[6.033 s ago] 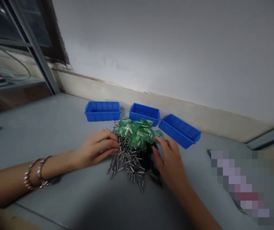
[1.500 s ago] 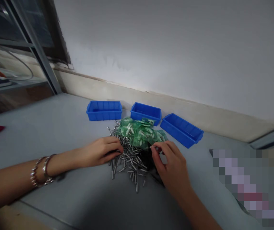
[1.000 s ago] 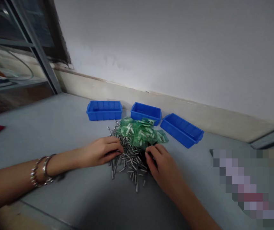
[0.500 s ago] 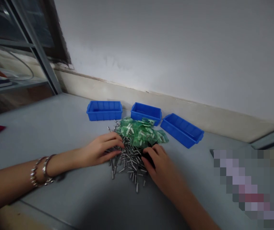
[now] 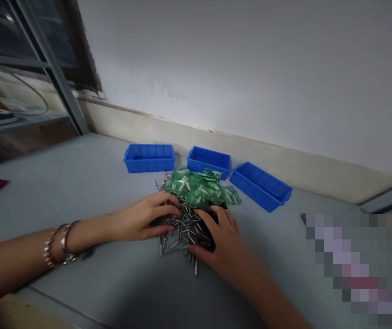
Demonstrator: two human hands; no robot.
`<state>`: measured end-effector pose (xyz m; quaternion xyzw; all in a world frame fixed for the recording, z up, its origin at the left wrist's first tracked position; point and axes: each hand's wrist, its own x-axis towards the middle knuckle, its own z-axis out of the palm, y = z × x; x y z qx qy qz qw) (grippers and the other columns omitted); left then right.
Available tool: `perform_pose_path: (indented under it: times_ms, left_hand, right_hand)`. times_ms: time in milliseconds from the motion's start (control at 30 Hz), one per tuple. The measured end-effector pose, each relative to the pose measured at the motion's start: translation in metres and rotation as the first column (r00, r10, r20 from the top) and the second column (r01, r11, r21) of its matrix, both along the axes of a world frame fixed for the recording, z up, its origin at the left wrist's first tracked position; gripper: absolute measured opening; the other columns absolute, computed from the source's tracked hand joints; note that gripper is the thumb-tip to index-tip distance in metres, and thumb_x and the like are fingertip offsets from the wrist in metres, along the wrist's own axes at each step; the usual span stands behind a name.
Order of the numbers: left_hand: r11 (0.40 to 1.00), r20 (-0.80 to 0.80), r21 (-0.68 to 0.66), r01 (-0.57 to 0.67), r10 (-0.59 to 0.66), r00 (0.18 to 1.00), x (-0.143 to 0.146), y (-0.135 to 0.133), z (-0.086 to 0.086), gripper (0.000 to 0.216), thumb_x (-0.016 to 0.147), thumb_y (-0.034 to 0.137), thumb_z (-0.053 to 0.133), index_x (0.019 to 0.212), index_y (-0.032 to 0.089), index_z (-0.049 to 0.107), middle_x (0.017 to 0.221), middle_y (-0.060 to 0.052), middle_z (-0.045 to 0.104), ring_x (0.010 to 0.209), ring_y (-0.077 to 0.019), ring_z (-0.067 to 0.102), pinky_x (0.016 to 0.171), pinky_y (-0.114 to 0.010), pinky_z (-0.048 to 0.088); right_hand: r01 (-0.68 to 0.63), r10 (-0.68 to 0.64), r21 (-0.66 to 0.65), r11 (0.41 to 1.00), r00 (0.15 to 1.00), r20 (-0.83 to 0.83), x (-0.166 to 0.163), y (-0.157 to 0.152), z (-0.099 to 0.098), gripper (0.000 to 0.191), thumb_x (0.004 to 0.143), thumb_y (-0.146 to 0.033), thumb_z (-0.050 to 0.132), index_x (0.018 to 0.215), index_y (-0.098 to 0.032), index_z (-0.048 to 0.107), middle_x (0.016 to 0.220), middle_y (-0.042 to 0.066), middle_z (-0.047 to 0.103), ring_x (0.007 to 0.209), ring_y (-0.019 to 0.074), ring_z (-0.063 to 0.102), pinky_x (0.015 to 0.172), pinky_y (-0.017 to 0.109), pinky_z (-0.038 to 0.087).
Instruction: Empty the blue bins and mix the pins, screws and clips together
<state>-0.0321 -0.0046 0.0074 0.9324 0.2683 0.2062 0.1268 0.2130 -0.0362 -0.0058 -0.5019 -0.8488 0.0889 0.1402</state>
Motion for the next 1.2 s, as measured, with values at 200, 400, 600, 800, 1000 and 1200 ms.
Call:
perform_pose_path:
  times_ms: [200,400,600,800,1000,1200]
  left_hand:
    - [1.0,-0.006,0.003,0.004,-0.004,1.0,0.001,-0.0004,0.0008,0.026,0.084,0.027,0.054,0.106,0.014,0.056,0.107,-0.012,0.051,0.1,-0.0222,0.049,0.089,-0.037,0.043]
    - [1.0,-0.016,0.005,0.012,-0.012,1.0,0.0008,0.0017,-0.0017,0.026,0.083,0.025,0.054,0.107,0.015,0.056,0.106,-0.011,0.051,0.099,-0.0217,0.049,0.088,-0.036,0.043]
    - [1.0,-0.006,0.005,0.015,-0.015,1.0,0.0008,0.002,-0.0021,0.024,0.083,0.023,0.055,0.106,0.015,0.056,0.104,-0.01,0.052,0.098,-0.0209,0.049,0.087,-0.035,0.044]
    - [1.0,-0.017,-0.003,0.015,-0.015,1.0,0.0008,0.0011,-0.002,0.024,0.084,0.023,0.053,0.106,0.015,0.055,0.104,-0.01,0.052,0.096,-0.0206,0.049,0.086,-0.035,0.044]
    - [1.0,-0.028,0.002,0.01,-0.01,1.0,0.0007,0.0011,-0.002,0.023,0.085,0.024,0.052,0.106,0.015,0.055,0.104,-0.01,0.051,0.096,-0.0206,0.049,0.086,-0.035,0.044]
    - [1.0,-0.029,-0.001,0.011,-0.011,1.0,0.0006,0.0011,-0.0014,0.023,0.085,0.023,0.051,0.106,0.015,0.055,0.104,-0.01,0.051,0.096,-0.0205,0.049,0.086,-0.034,0.044]
  right_hand:
    - [-0.013,0.016,-0.038,0.999,0.997,0.077,-0.0018,0.0,-0.0038,0.062,0.077,-0.05,0.055,0.133,-0.029,0.04,0.138,0.009,0.037,0.127,0.0325,0.032,0.099,0.054,0.033]
    - [-0.045,0.043,0.039,0.998,0.999,0.033,-0.0006,0.0025,-0.0032,0.042,0.081,-0.04,0.052,0.121,-0.026,0.052,0.129,0.01,0.046,0.121,0.0299,0.04,0.096,0.052,0.038]
    - [-0.116,0.127,0.148,0.982,0.99,-0.068,0.0009,0.0067,0.0,0.025,0.084,-0.021,0.048,0.107,-0.022,0.057,0.109,0.009,0.055,0.103,0.0223,0.053,0.091,0.046,0.044]
    - [-0.114,0.14,0.186,0.976,0.981,-0.135,0.0026,0.0084,0.0015,0.025,0.083,-0.015,0.044,0.102,-0.023,0.058,0.1,0.007,0.059,0.095,0.0204,0.056,0.083,0.04,0.049]
    - [-0.081,0.118,0.2,0.976,0.977,-0.176,0.0002,0.0071,0.0031,0.02,0.081,-0.014,0.046,0.093,-0.022,0.06,0.095,0.007,0.059,0.089,0.0187,0.059,0.074,0.033,0.051]
    - [-0.085,0.139,0.241,0.967,0.966,-0.218,-0.0015,0.0063,0.0042,0.017,0.079,-0.014,0.048,0.089,-0.021,0.061,0.09,0.006,0.061,0.084,0.0174,0.061,0.071,0.03,0.052]
